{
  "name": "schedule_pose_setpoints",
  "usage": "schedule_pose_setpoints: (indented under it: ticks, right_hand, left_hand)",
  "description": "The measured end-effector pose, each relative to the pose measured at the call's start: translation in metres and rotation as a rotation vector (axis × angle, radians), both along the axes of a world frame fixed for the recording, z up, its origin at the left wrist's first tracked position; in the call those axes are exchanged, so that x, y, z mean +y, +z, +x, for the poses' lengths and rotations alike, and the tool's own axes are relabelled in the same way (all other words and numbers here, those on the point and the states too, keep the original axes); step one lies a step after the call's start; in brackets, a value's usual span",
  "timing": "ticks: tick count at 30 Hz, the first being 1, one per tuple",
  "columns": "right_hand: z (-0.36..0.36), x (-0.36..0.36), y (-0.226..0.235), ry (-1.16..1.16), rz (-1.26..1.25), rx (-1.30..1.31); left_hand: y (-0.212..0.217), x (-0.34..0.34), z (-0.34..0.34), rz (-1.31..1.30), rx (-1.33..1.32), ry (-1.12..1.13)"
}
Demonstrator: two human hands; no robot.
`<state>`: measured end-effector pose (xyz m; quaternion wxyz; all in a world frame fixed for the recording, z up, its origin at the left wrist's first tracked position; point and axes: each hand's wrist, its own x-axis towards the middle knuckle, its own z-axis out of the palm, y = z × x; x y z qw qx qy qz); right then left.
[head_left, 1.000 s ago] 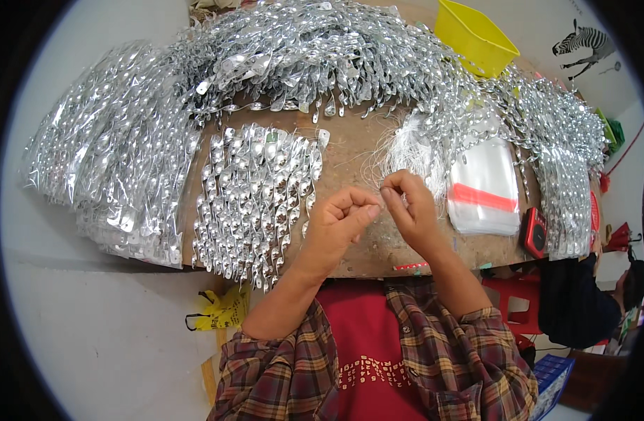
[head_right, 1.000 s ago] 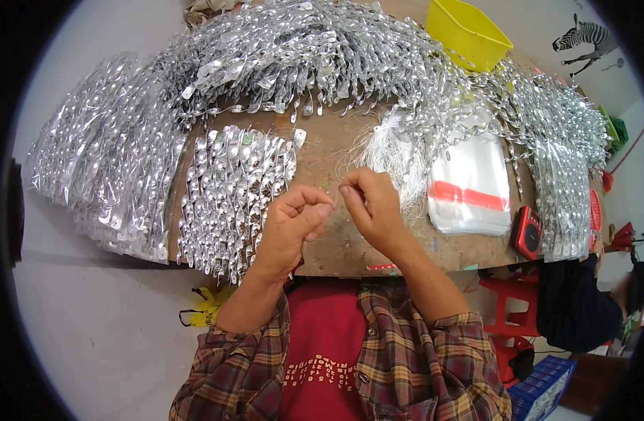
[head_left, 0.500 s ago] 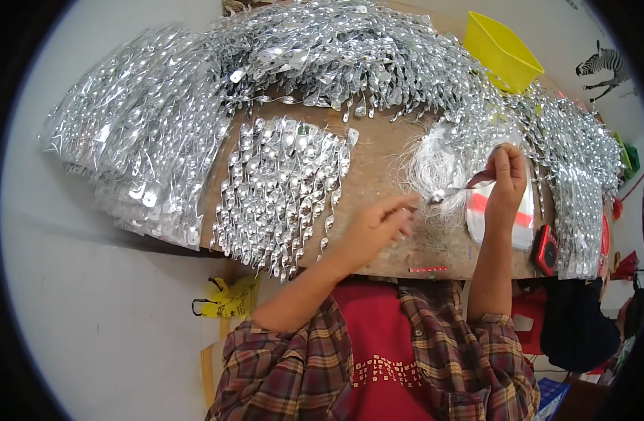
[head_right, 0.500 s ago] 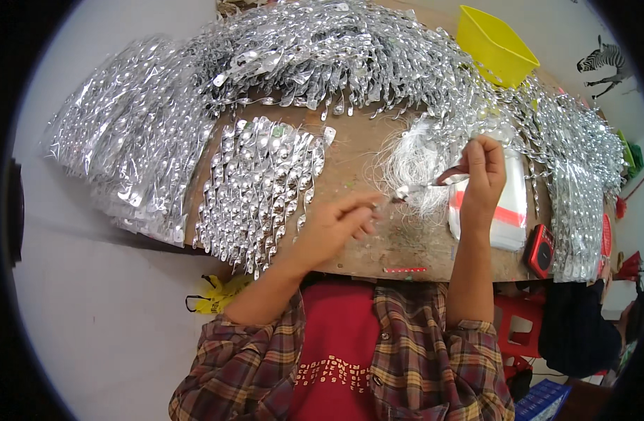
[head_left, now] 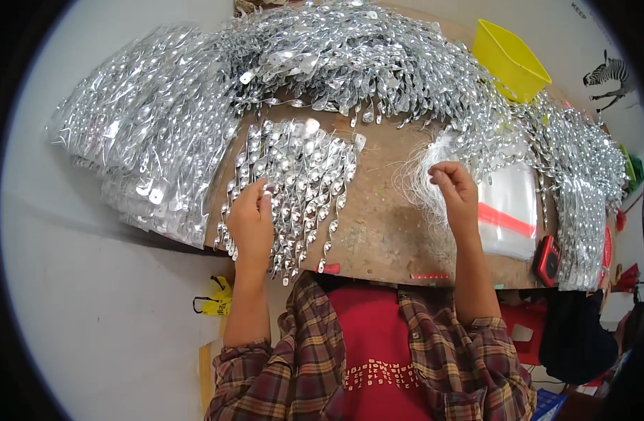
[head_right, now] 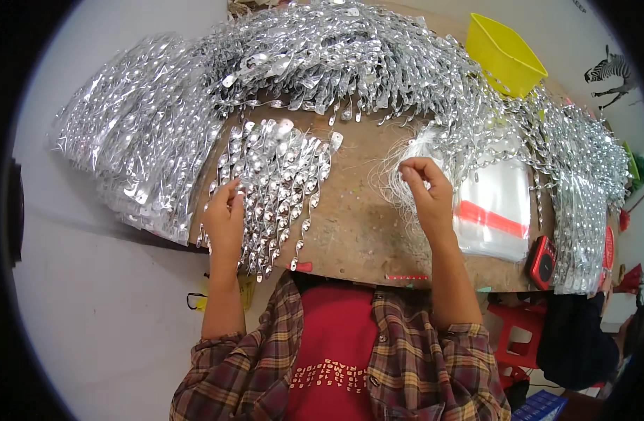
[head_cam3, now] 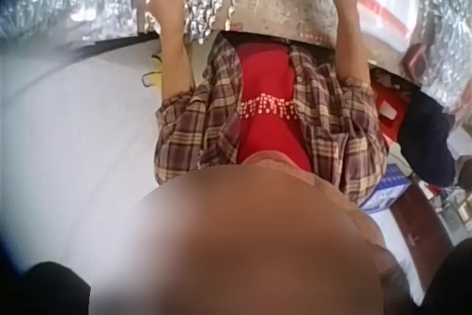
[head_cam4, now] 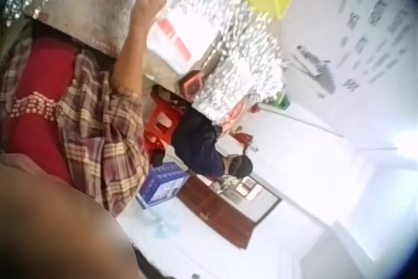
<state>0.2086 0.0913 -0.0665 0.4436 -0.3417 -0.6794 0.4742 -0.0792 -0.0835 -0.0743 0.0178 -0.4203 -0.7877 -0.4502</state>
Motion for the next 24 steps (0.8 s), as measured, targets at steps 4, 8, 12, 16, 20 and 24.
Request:
schedule_pose_setpoints:
  ticks: [4, 8, 12, 16, 20, 24]
  right_hand:
    - [0.002, -0.005, -0.009, 0.021, -0.031, -0.026]
    - [0.008, -0.009, -0.01, 0.04, -0.074, -0.046]
    - [0.011, -0.013, -0.013, 0.049, -0.095, -0.044]
    - [0.017, -0.014, -0.013, 0.013, -0.092, -0.012]
    - [0.02, -0.026, -0.01, 0.004, -0.092, -0.034]
    - [0.025, -0.037, -0.012, 0.036, -0.104, -0.078]
  left_hand:
    - [-0.003, -0.003, 0.008, -0.094, 0.181, -0.03]
    - [0.007, -0.005, 0.016, -0.205, 0.206, -0.074]
    - [0.014, -0.011, 0.017, -0.295, 0.271, -0.139]
    - [0.038, 0.003, 0.014, -0.215, 0.332, -0.176]
    - [0.064, 0.084, 0.006, 0.107, 0.06, -0.282]
    - [0.055, 0.171, -0.034, 0.178, 0.135, -0.105]
